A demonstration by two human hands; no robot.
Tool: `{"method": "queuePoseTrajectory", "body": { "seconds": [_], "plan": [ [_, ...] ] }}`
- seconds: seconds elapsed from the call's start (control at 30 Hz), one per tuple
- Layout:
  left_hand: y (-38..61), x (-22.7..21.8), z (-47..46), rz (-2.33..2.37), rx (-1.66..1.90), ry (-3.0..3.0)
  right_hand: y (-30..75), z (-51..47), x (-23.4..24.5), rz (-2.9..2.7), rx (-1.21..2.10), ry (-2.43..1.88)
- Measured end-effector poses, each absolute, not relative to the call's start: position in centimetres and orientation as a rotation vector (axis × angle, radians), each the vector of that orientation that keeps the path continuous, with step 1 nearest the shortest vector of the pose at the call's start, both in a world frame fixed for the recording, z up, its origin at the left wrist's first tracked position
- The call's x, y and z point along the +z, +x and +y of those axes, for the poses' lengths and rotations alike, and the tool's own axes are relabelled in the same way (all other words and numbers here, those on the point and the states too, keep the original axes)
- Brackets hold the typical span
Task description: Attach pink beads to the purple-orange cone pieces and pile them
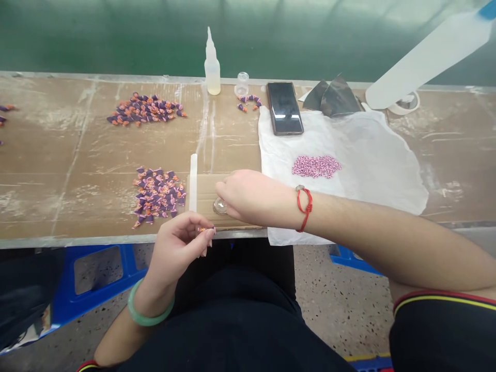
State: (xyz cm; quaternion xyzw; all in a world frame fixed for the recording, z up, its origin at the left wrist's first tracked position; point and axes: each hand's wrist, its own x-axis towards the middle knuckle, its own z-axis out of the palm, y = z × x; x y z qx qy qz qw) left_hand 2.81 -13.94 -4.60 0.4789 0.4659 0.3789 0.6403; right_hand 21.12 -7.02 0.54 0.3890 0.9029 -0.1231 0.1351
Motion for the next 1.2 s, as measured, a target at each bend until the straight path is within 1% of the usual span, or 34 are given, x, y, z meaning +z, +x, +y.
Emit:
{"method": "queuePoseTrajectory", "body": {
  "seconds": [0.13, 0.2, 0.27, 0.33, 0.4, 0.43, 0.5, 0.6, 0.97, 1.2],
  "plan": [
    [2.8, -4.6, -13.9, 0.99, 0.928, 1.011, 21.4, -7.2, 1.1, 2.672, -0.371, 1.168],
    [2.9, -4.4, -13.9, 0.933, 0.986, 0.944, 21.8, -7.5, 1.6, 2.69, -0.499, 1.26],
    [3.0, -4.3, -13.9, 0.863, 1.051, 0.878, 22.1, -8.1, 2.0, 2.679, -0.802, 1.387],
    [3.2, -4.2, -14.0, 0.797, 1.102, 0.836, 22.3, -8.8, 2.3, 2.606, -1.257, 1.472],
    [3.4, -4.1, -14.1, 0.755, 1.133, 0.822, 22.4, -9.6, 2.5, 2.475, -1.693, 1.47],
    [3.4, -4.0, -14.1, 0.744, 1.144, 0.821, 22.4, -10.0, 2.5, 2.407, -1.856, 1.456],
    [3.5, -4.0, -14.2, 0.729, 1.163, 0.827, 22.4, -10.6, 2.6, 2.32, -2.044, 1.441],
    [3.6, -3.8, -14.5, 0.703, 1.184, 0.84, 22.4, -11.1, 2.7, 2.315, -2.102, 1.464],
    [3.9, -3.5, -14.6, 0.656, 1.206, 0.831, 22.1, -11.5, 3.5, 2.476, -2.035, 1.483],
    [4.2, -3.4, -14.8, 0.697, 1.234, 0.84, 22.2, -11.7, 3.2, 2.695, -1.79, 1.489]
  ]
}}
